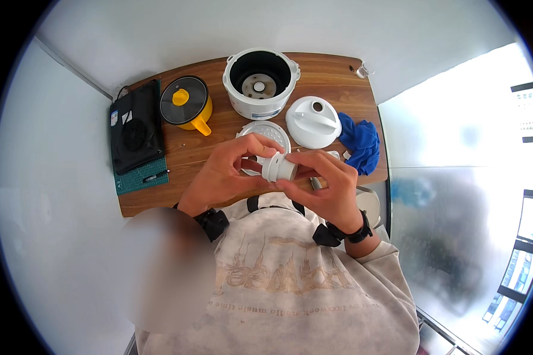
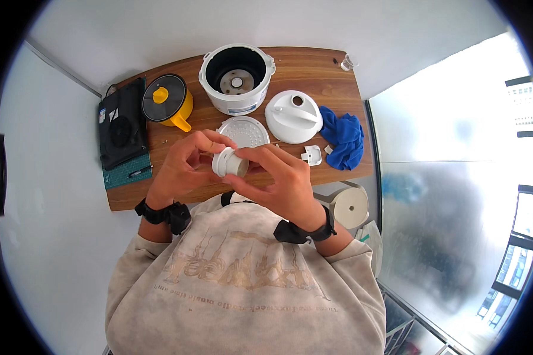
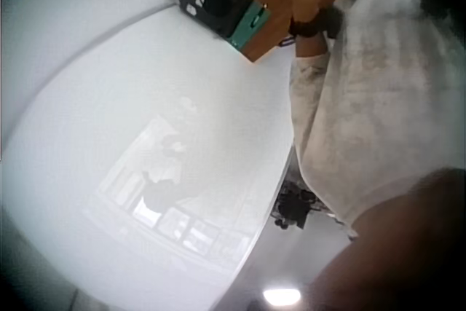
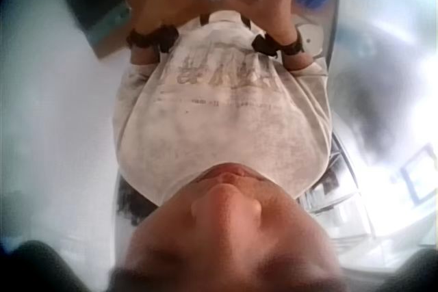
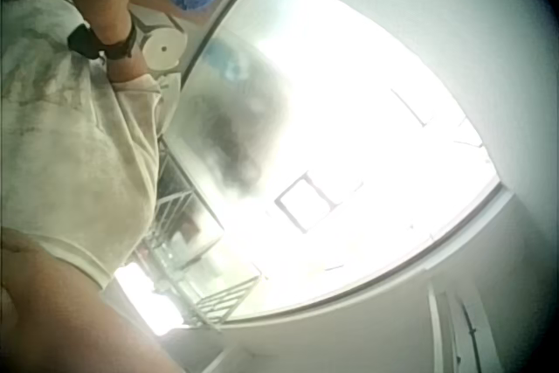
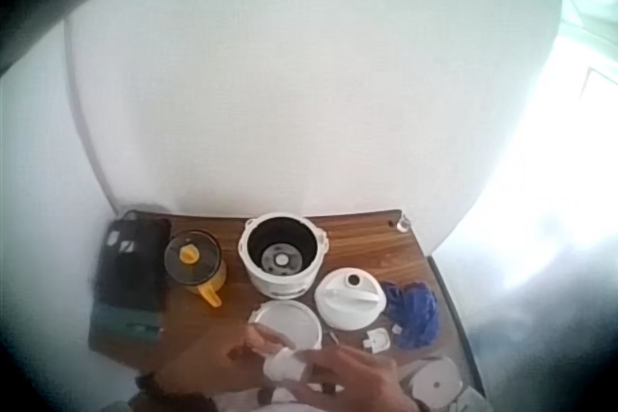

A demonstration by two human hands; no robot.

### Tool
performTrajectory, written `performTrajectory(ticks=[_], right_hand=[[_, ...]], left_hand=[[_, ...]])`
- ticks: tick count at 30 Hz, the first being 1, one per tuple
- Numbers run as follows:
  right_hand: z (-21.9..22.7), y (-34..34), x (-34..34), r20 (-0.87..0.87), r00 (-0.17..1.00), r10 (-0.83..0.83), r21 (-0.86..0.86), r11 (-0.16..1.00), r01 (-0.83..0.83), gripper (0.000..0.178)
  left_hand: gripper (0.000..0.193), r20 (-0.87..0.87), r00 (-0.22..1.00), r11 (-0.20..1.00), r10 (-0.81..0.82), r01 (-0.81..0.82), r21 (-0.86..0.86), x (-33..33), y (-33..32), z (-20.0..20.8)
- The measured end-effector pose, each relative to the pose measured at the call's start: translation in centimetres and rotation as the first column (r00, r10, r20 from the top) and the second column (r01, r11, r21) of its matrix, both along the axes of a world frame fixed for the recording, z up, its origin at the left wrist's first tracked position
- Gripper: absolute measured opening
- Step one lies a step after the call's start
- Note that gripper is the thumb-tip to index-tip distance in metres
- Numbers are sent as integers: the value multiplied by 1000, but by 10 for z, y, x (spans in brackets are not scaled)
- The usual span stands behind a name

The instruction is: The person assembles a white rice cooker by hand, inserting a small white cylindrical component into the lid and securing it. They then place the lid onto the cooker body and set it on the table. Finally, they remove the lid from a yellow pot and place it on the table.

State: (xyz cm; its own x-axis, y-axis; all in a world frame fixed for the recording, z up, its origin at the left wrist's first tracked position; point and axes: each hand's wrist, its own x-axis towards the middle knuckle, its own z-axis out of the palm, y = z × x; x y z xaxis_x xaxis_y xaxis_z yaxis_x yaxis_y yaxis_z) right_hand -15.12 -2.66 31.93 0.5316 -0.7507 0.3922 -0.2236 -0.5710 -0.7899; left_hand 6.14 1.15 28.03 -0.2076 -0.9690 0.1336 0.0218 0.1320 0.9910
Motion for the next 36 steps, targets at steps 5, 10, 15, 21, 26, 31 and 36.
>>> performTrajectory(ticks=[5, 10, 15, 21, 26, 31, 36], right_hand=[[5, -1, 0, -16, 999, 33, -71, 997, -34, 35], [-4, -5, -3, 57, 998, 41, -52, 998, -38, 38], [-7, -4, -2, 73, 997, 32, -6, 999, -32, 41], [-5, -7, -4, 57, 998, 37, -74, 997, -32, 43], [-4, -6, -4, 49, 998, 46, -88, 995, -41, 42], [0, -5, -3, 47, 997, 56, -106, 993, -50, 42], [0, -5, -3, 44, 998, 42, -128, 991, -36, 43]], left_hand=[[42, 19, 1000, 995, 11, -9, -100, 1, 1, 1], [44, -25, 999, 997, -42, 41, -64, -1, 1, 17], [45, -224, 969, 994, -109, 101, -47, 7, -2, 2], [47, -250, 968, 983, 0, 46, 179, 4, -2, 14], [54, -167, 986, 983, -8, 38, 177, 6, 0, 12], [57, -185, 983, 983, -11, 44, 178, 5, 0, 13], [53, -242, 970, 981, -6, 52, 185, 6, 1, 9]])
